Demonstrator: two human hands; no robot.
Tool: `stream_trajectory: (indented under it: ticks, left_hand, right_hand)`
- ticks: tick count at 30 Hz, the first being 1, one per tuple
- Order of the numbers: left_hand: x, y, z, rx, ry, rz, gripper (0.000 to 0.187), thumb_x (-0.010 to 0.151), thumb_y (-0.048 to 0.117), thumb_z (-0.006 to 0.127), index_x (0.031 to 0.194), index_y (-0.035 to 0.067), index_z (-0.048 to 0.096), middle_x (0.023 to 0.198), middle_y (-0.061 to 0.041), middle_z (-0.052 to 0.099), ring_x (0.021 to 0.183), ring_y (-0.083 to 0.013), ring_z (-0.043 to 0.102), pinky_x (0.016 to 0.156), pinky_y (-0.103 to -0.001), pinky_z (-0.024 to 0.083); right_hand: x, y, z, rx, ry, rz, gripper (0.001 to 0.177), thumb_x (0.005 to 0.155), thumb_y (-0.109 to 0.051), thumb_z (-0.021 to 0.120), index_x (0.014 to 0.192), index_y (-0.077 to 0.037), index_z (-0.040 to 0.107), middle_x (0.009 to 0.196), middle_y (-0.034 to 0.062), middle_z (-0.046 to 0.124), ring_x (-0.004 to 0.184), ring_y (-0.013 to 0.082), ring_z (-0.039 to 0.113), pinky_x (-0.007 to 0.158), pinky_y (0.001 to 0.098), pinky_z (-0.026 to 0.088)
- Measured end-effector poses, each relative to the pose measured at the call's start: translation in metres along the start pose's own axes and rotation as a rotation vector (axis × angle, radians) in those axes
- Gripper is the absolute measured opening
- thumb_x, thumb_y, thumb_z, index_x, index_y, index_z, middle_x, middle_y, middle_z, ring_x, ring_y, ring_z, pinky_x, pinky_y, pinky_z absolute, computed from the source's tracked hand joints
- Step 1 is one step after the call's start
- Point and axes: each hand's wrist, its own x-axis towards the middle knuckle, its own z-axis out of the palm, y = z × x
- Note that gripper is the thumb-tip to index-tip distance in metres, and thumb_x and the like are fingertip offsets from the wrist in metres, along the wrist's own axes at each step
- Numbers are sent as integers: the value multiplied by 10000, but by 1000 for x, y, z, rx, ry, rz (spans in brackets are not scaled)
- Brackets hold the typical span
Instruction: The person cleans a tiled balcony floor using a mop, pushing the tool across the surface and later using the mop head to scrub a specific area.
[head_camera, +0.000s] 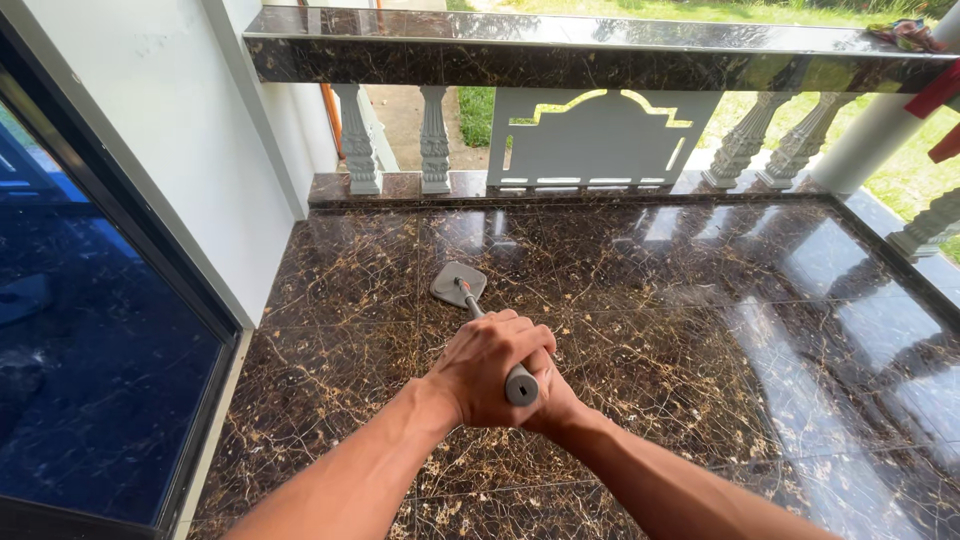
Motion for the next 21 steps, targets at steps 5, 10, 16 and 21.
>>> stream_trajectory:
  ticks: [5,10,16,21]
  left_hand:
    - [0,31,-25,-24,74,66,110,710,132,621,802,79,649,682,-104,659,597,-220,591,623,-378,530]
    - [17,60,-70,-76,-5,13,135,691,133,626,805,65,653,636,-100,631,557,-215,577,525,-373,505]
    - [36,93,-101,-189,97,-1,236,823,213,661,993,52,631,700,-73,598,561,-169,594,424,-340,502]
    - [33,87,-80,-147,235,86,171,899,217,665,998,81,633,789,-80,664,668,-172,648,598,-338,559]
  right_hand:
    - [0,-50,-30,315,278,-186,335,920,-125,678,1197,-40,512,1173,99,593,1092,180,619,919,303,566]
    - [18,-101,-82,196,64,161,346,816,-135,720,1094,-22,548,1062,139,614,916,209,671,706,332,643]
    - [16,-139,-140,192,85,378,387,805,-193,726,1101,-32,535,1052,141,612,887,208,673,677,323,634]
    - [11,-114,-128,82,128,113,390,839,-251,720,1130,-50,554,1096,136,607,939,205,666,715,311,617]
